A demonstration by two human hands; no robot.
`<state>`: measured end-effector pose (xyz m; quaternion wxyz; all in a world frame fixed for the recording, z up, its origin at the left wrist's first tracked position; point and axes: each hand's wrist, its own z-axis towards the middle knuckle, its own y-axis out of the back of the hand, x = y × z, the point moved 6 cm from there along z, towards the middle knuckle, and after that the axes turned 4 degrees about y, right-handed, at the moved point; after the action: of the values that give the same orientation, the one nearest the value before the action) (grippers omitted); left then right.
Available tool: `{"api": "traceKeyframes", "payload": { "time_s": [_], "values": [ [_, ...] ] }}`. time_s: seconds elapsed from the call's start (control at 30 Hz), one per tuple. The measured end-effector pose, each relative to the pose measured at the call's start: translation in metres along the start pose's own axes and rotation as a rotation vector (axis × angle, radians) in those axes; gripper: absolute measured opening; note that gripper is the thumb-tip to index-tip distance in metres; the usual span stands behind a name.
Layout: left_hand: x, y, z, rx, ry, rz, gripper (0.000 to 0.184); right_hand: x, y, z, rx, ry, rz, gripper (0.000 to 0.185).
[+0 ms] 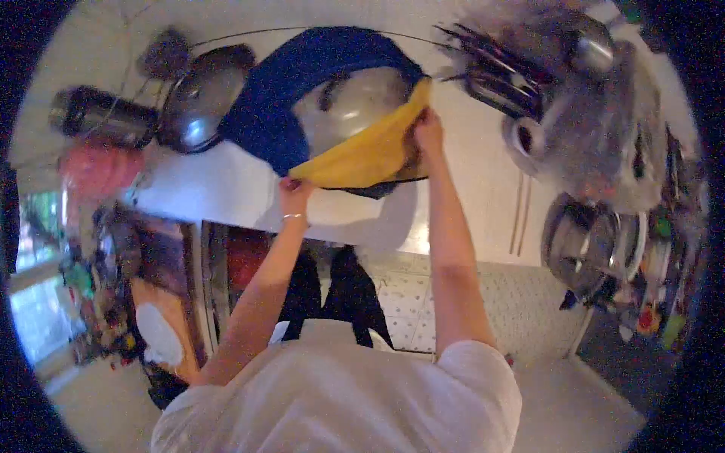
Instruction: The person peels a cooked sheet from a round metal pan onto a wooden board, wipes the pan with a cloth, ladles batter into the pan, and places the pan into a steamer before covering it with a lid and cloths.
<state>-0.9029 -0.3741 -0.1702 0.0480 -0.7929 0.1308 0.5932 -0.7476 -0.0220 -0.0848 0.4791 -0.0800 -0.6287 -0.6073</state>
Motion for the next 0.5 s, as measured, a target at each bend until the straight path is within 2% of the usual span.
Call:
{"api": "traceKeyframes", "payload": {
  "time_s": [0.07,0.1,0.13,0.2,0.27,0.33,0.37,0.4,0.47,0.5],
  "values": [
    [-0.017,-0.002,-0.012,-0.032,0.327,-0.29,0.042,-0.059,-0.027,0.016,0.169,-0.23,0.367,0.038],
    [-0.015,0.002,-0.013,-0.033,0.279,-0.29,0.044,-0.046,-0.007,0.005,0.062,-0.328,0.591,0.039],
    [-0.011,0.005,-0.009,-0.025,0.235,-0.289,0.045,-0.01,0.02,-0.007,-0.014,-0.364,0.652,0.042],
    [-0.005,0.016,-0.001,-0.1,0.192,-0.306,0.046,-0.014,0.035,-0.03,-0.014,-0.388,0.759,0.043],
    [-0.014,0.015,0.0,-0.141,0.159,-0.33,0.049,-0.01,0.048,-0.072,-0.075,-0.391,0.775,0.039],
    [-0.026,-0.006,-0.008,0.012,0.368,-0.523,0.05,-0.01,0.053,-0.127,0.048,-0.463,0.838,0.034],
    [0.021,-0.005,0.022,0.038,0.208,-0.294,0.051,-0.005,0.064,-0.156,-0.014,-0.473,0.834,0.031],
    [0.007,0.001,0.013,0.056,0.203,-0.297,0.051,0.004,0.077,-0.189,-0.09,-0.483,0.827,0.029],
    [-0.026,0.025,-0.013,-0.001,0.312,-0.241,0.045,0.007,0.099,-0.254,-0.087,-0.502,0.732,0.023],
    [-0.026,0.034,-0.014,0.024,0.262,-0.319,0.042,-0.002,0.105,-0.291,-0.087,-0.616,0.714,0.025]
  ]
}}
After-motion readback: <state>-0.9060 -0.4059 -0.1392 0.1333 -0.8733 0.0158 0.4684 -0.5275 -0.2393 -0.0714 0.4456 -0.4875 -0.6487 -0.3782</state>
